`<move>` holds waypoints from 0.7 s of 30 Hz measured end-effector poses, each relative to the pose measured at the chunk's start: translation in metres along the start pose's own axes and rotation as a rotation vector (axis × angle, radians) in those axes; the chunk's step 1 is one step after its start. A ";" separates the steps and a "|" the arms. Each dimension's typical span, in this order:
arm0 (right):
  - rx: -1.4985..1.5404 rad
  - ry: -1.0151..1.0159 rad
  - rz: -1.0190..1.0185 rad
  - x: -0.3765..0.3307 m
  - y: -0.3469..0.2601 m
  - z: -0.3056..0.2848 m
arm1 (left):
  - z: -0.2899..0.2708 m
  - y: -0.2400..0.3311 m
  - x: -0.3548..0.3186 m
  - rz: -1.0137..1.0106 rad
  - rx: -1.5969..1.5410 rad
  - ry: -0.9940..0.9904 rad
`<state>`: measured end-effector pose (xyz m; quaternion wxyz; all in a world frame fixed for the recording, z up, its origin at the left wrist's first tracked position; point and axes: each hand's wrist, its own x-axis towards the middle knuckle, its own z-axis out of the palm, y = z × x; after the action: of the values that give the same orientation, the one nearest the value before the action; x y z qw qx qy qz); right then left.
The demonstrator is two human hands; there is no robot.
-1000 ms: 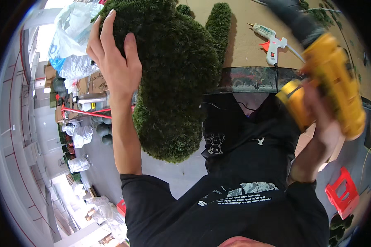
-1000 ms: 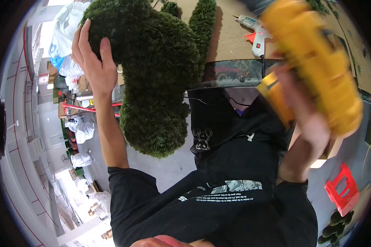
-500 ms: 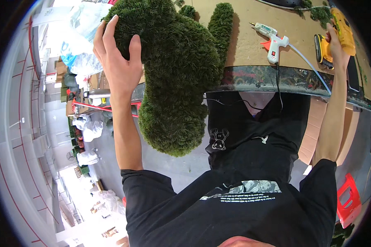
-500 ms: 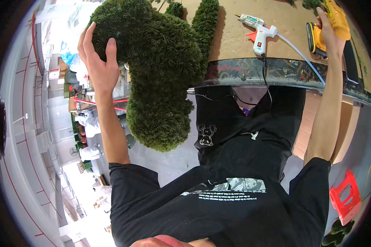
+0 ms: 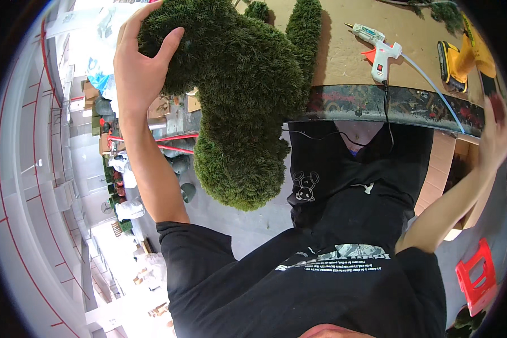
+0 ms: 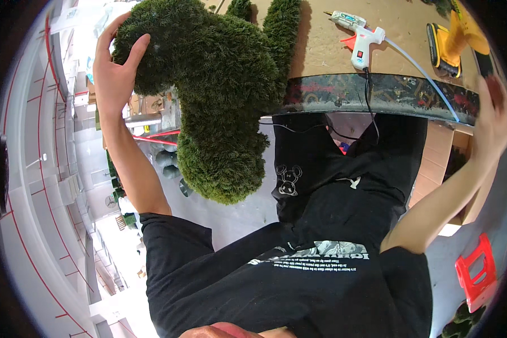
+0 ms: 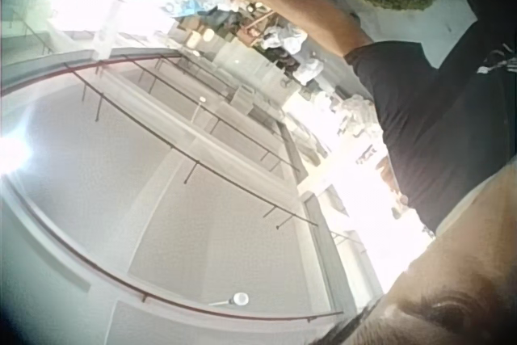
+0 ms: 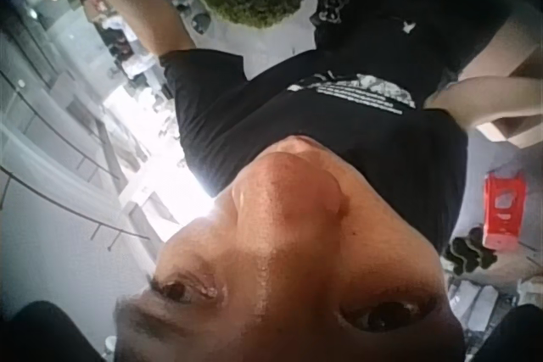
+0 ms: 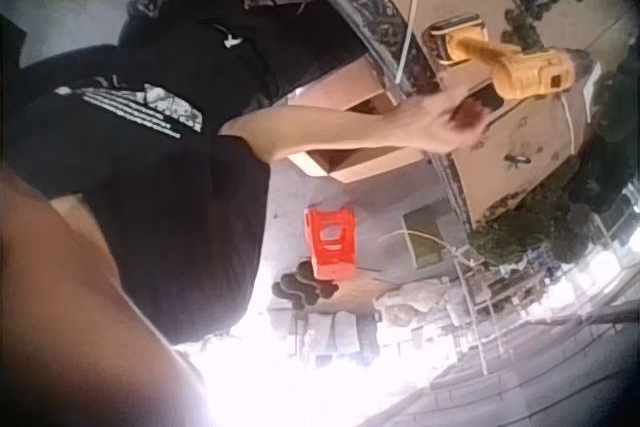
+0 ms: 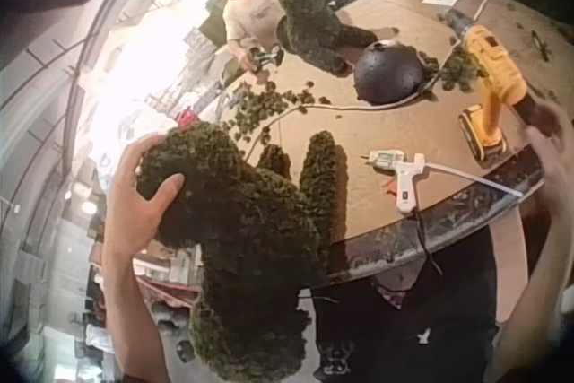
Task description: Assembling a decorative moss-covered model landscape piece using a glue gun and a drill.
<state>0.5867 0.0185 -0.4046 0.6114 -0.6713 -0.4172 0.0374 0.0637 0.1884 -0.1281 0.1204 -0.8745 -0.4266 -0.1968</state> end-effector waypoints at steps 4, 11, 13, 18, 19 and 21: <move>0.361 -0.130 0.264 -0.056 -0.114 0.033 | 0.009 -0.001 -0.001 0.032 -0.029 0.048; 0.567 -0.689 -0.009 -0.070 -0.268 0.197 | 0.010 -0.008 -0.006 0.064 -0.052 0.062; 0.631 -0.681 -0.016 -0.058 -0.295 0.231 | 0.006 0.009 -0.003 0.008 -0.047 0.040; 0.476 -0.662 -0.151 -0.053 -0.299 0.292 | 0.008 0.014 -0.006 -0.016 -0.012 0.056; 0.490 -0.685 -0.115 -0.052 -0.299 0.291 | 0.011 0.010 -0.008 0.003 -0.022 0.094; 0.485 -0.713 -0.106 -0.050 -0.300 0.289 | 0.010 -0.001 -0.010 0.036 -0.035 0.092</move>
<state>0.2376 0.1876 -0.2442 0.5701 -0.4310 -0.6153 0.3326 0.0598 0.1852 -0.1417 0.1283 -0.8741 -0.4011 -0.2419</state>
